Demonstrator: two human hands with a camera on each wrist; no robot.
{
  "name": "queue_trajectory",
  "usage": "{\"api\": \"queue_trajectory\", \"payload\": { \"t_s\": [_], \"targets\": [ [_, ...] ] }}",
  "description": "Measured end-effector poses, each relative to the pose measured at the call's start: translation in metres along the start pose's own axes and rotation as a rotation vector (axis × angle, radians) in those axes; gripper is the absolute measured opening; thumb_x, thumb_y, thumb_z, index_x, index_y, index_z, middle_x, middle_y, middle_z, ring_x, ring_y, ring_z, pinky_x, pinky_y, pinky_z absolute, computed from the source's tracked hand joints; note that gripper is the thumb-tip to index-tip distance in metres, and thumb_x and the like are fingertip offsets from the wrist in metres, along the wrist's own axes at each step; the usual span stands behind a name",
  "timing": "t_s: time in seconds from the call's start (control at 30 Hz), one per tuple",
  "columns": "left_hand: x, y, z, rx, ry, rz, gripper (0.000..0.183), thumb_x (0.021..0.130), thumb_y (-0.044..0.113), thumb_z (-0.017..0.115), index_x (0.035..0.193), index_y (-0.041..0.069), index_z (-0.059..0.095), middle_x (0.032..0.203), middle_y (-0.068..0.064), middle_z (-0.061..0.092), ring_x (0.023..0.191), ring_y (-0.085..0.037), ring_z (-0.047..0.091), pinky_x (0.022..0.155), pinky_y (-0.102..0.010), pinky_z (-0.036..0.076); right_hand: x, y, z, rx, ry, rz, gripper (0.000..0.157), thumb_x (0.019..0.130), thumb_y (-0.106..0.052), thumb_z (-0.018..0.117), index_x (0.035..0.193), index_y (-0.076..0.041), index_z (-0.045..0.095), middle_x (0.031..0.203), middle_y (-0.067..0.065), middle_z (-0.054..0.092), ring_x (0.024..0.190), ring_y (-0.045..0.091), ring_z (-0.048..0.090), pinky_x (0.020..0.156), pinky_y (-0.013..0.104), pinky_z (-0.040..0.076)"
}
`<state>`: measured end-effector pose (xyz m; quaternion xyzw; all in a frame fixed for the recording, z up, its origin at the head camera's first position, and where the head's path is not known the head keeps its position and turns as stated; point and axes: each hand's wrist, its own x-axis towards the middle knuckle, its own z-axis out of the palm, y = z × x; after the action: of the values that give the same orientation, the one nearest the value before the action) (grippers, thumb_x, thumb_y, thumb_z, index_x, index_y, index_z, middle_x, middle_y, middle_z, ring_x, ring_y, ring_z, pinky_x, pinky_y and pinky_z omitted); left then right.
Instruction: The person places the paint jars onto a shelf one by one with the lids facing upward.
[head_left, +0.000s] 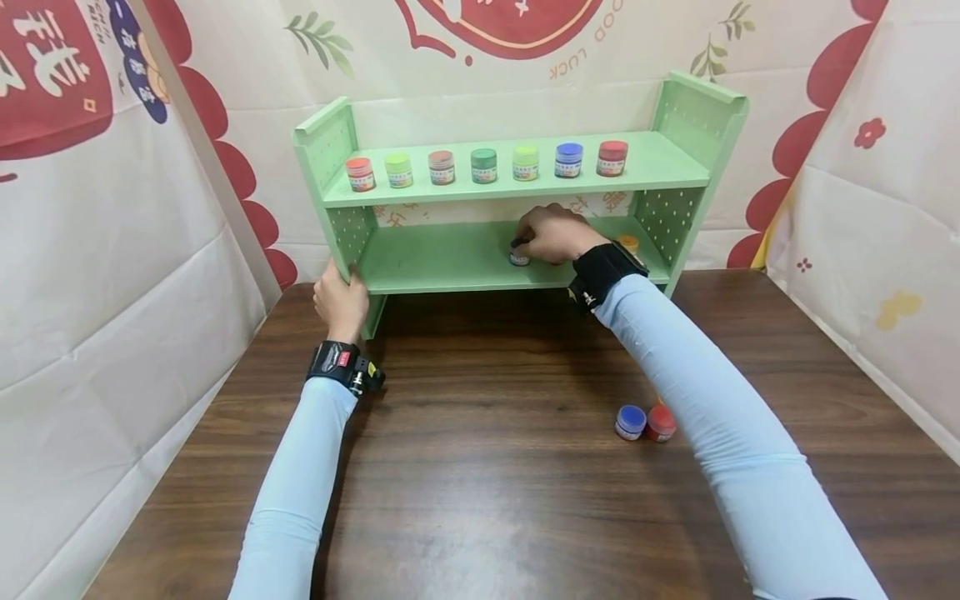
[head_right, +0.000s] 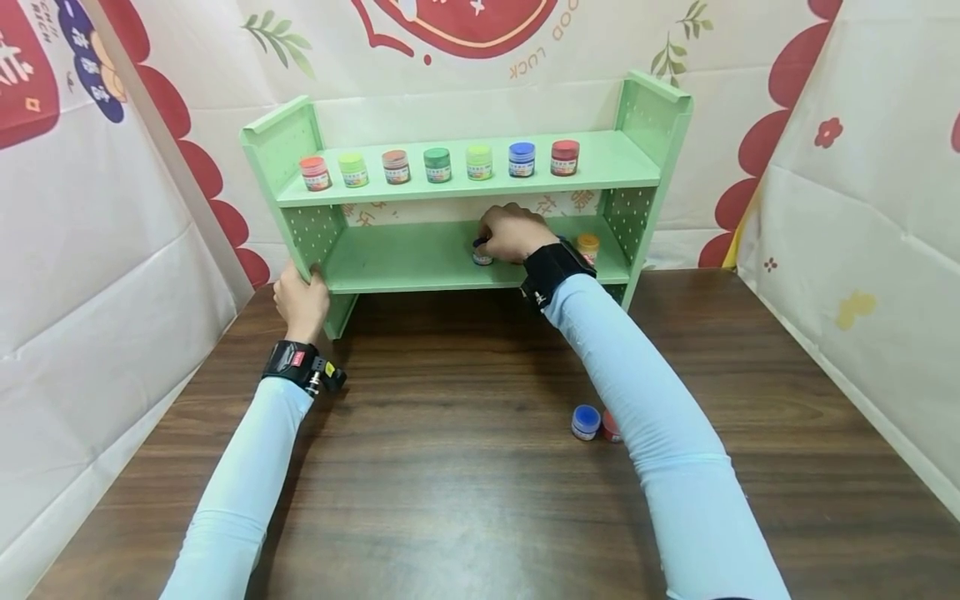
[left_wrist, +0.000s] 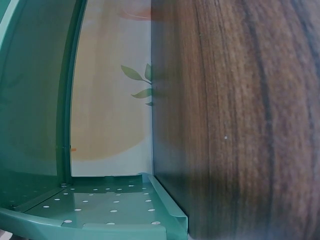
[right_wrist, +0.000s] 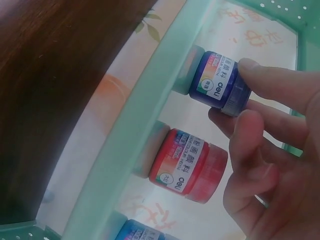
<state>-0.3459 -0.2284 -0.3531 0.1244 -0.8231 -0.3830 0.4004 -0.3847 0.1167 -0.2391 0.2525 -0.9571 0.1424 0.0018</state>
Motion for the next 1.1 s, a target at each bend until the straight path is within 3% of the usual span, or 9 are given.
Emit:
{"api": "queue_trajectory", "payload": {
  "t_s": [0.43, 0.53, 0.7, 0.8, 0.93, 1.1],
  "targets": [
    [-0.001, -0.002, -0.001, -0.001, 0.002, 0.0, 0.012, 0.098, 0.018, 0.057, 0.099, 0.007, 0.063, 0.109, -0.02, 0.076, 0.103, -0.048, 0.07, 0.081, -0.061, 0.05, 0.001, 0.0, 0.003, 0.001, -0.006, 0.017, 0.026, 0.095, -0.031, 0.072, 0.112, -0.012, 0.073, 0.097, 0.008, 0.067, 0.076, 0.023, 0.059, 0.065, 0.035, 0.048],
    [-0.002, -0.003, -0.001, 0.001, 0.0, -0.001, 0.012, 0.098, 0.017, 0.057, 0.1, 0.008, 0.064, 0.11, -0.02, 0.076, 0.103, -0.047, 0.071, 0.081, -0.061, 0.05, 0.0, -0.001, 0.002, 0.009, -0.021, 0.027, 0.038, 0.093, -0.031, 0.074, 0.126, -0.011, 0.069, 0.103, 0.01, 0.069, 0.077, 0.024, 0.061, 0.066, 0.035, 0.049],
    [-0.003, -0.003, 0.0, 0.002, -0.003, -0.001, 0.011, 0.098, 0.016, 0.058, 0.102, 0.008, 0.065, 0.112, -0.02, 0.076, 0.104, -0.048, 0.07, 0.082, -0.061, 0.05, -0.004, 0.001, -0.003, 0.011, -0.018, 0.022, 0.066, 0.09, -0.034, 0.077, 0.149, -0.014, 0.053, 0.131, 0.015, 0.067, 0.088, 0.026, 0.068, 0.077, 0.037, 0.052],
    [-0.003, -0.002, -0.001, 0.002, -0.005, 0.0, 0.01, 0.098, 0.016, 0.059, 0.101, 0.008, 0.064, 0.112, -0.021, 0.076, 0.104, -0.048, 0.07, 0.082, -0.062, 0.05, -0.01, 0.004, -0.007, 0.024, 0.02, -0.011, 0.063, 0.091, -0.033, 0.075, 0.148, -0.014, 0.054, 0.138, 0.018, 0.064, 0.102, 0.03, 0.071, 0.086, 0.042, 0.053],
    [-0.002, -0.001, -0.001, 0.003, -0.006, 0.007, 0.011, 0.098, 0.016, 0.057, 0.098, 0.008, 0.063, 0.108, -0.021, 0.076, 0.101, -0.048, 0.07, 0.079, -0.062, 0.05, -0.022, 0.01, -0.013, 0.048, 0.073, -0.044, 0.056, 0.094, -0.032, 0.072, 0.144, -0.012, 0.059, 0.139, 0.018, 0.065, 0.124, 0.032, 0.065, 0.097, 0.046, 0.05],
    [-0.001, 0.0, -0.002, 0.001, 0.001, 0.009, 0.01, 0.097, 0.016, 0.056, 0.097, 0.008, 0.062, 0.107, -0.021, 0.076, 0.101, -0.048, 0.07, 0.079, -0.062, 0.049, -0.041, 0.018, -0.016, 0.022, 0.135, -0.079, 0.049, 0.096, -0.029, 0.071, 0.139, -0.009, 0.062, 0.137, 0.018, 0.067, 0.131, 0.039, 0.06, 0.105, 0.054, 0.047]
  ]
}}
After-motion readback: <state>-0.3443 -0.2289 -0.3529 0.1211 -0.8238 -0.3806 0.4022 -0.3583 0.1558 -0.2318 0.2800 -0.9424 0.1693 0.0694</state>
